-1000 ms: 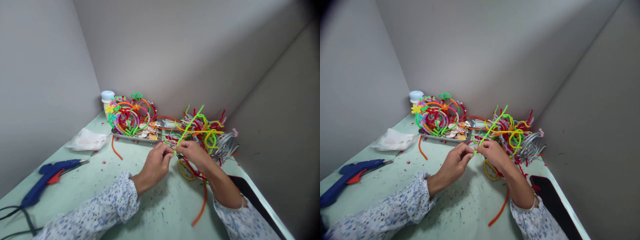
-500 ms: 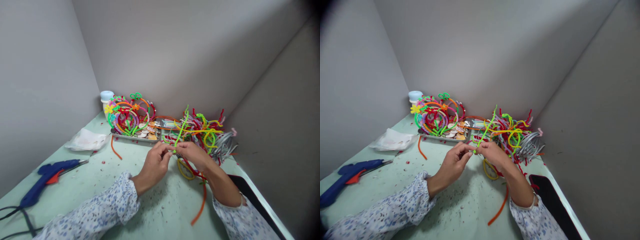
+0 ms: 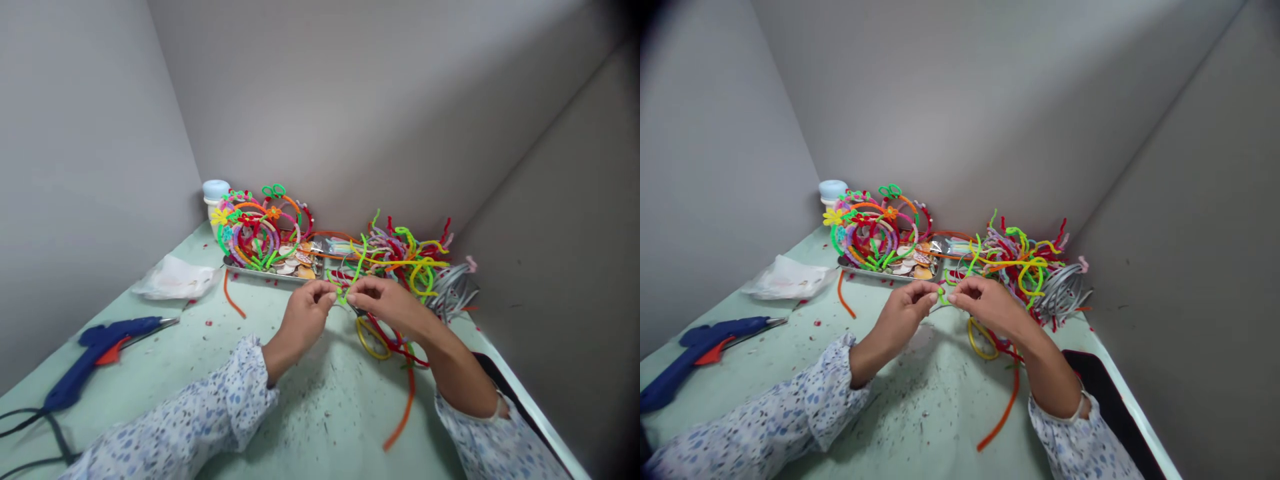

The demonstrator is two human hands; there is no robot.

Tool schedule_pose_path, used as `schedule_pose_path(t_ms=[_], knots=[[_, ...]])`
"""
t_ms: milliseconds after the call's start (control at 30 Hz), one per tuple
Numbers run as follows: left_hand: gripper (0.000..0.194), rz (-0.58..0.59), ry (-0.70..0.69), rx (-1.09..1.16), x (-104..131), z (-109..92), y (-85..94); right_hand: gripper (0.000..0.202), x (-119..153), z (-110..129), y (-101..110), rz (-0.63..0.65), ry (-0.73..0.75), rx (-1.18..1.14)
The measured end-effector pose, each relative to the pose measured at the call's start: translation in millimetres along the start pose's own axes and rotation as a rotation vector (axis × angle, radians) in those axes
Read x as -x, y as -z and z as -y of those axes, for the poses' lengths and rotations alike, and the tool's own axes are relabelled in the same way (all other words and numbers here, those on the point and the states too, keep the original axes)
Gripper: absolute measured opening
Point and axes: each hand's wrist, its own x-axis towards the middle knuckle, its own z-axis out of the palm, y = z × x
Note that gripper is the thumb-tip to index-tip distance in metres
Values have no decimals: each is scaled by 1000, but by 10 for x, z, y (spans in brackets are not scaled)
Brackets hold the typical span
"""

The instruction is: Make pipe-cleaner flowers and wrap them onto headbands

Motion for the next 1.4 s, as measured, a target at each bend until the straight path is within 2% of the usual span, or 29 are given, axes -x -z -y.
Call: schedule_pose_path(t_ms=[67, 233, 367, 600, 800, 1100, 1400], knots=[[15, 18, 47, 73, -9, -24, 2, 19, -1, -8, -6, -67, 60, 58], [15, 43, 116, 222, -10, -153, 21, 19, 52, 101, -69, -338, 239, 88], [14, 9, 120, 279, 1, -259, 37, 13, 115, 244, -140, -304, 400, 194], [13, -14, 110, 326, 2, -317, 39, 16, 84, 232, -256, -331, 459, 273], [22, -51, 53, 171, -23, -231, 63, 12, 100, 273, -231, -250, 322, 257], [14, -100, -53, -97, -33, -196, 59, 22, 123, 271, -142, -6, 45, -88], [12, -114, -202, -336, 1, -156, 48, 21, 143, 330, -87, 51, -91, -200]])
